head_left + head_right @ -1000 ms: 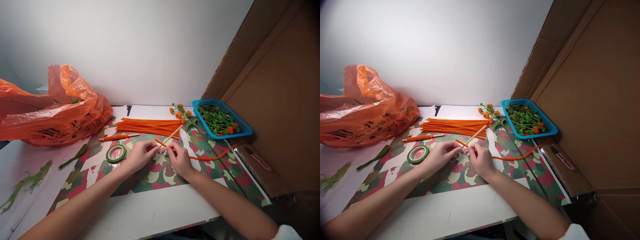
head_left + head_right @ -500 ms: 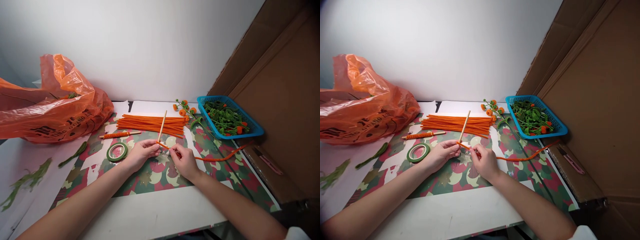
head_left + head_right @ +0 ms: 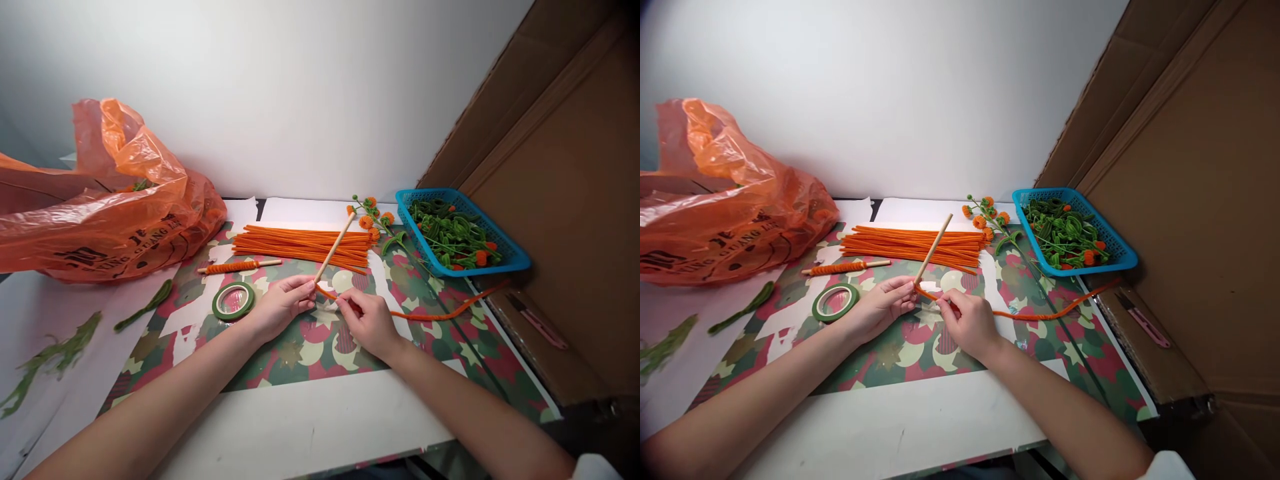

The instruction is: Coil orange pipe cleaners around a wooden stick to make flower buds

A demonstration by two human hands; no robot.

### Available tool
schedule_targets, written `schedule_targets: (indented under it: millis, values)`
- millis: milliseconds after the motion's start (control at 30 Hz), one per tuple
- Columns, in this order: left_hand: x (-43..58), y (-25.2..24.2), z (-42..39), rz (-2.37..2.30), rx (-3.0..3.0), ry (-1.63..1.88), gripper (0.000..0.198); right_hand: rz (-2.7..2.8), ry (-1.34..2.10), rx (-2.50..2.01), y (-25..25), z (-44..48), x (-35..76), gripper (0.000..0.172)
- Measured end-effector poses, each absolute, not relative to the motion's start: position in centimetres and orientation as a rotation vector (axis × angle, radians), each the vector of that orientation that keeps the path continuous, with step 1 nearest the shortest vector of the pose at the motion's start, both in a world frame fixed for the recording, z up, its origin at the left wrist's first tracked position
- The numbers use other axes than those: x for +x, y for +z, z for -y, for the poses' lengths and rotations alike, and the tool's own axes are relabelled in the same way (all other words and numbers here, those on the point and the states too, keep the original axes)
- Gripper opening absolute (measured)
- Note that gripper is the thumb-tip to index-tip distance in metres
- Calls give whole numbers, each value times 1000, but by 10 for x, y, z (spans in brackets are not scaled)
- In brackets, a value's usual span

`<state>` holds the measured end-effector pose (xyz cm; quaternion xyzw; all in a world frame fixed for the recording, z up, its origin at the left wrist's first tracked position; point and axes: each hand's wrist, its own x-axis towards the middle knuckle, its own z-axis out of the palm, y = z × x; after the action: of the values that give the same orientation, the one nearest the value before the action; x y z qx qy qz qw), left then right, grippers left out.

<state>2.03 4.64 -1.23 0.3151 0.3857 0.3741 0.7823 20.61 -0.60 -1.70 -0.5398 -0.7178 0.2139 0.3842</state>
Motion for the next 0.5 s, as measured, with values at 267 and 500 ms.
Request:
schedule_targets:
  millis: [267,500]
  values:
    - [12,-11,-45,-634,839,542,23,1764,855,-1329,-6,-4,220,21]
    - [8,2,-46,-465,1146,289,14,1839,923,-1258,1,-3,222,18]
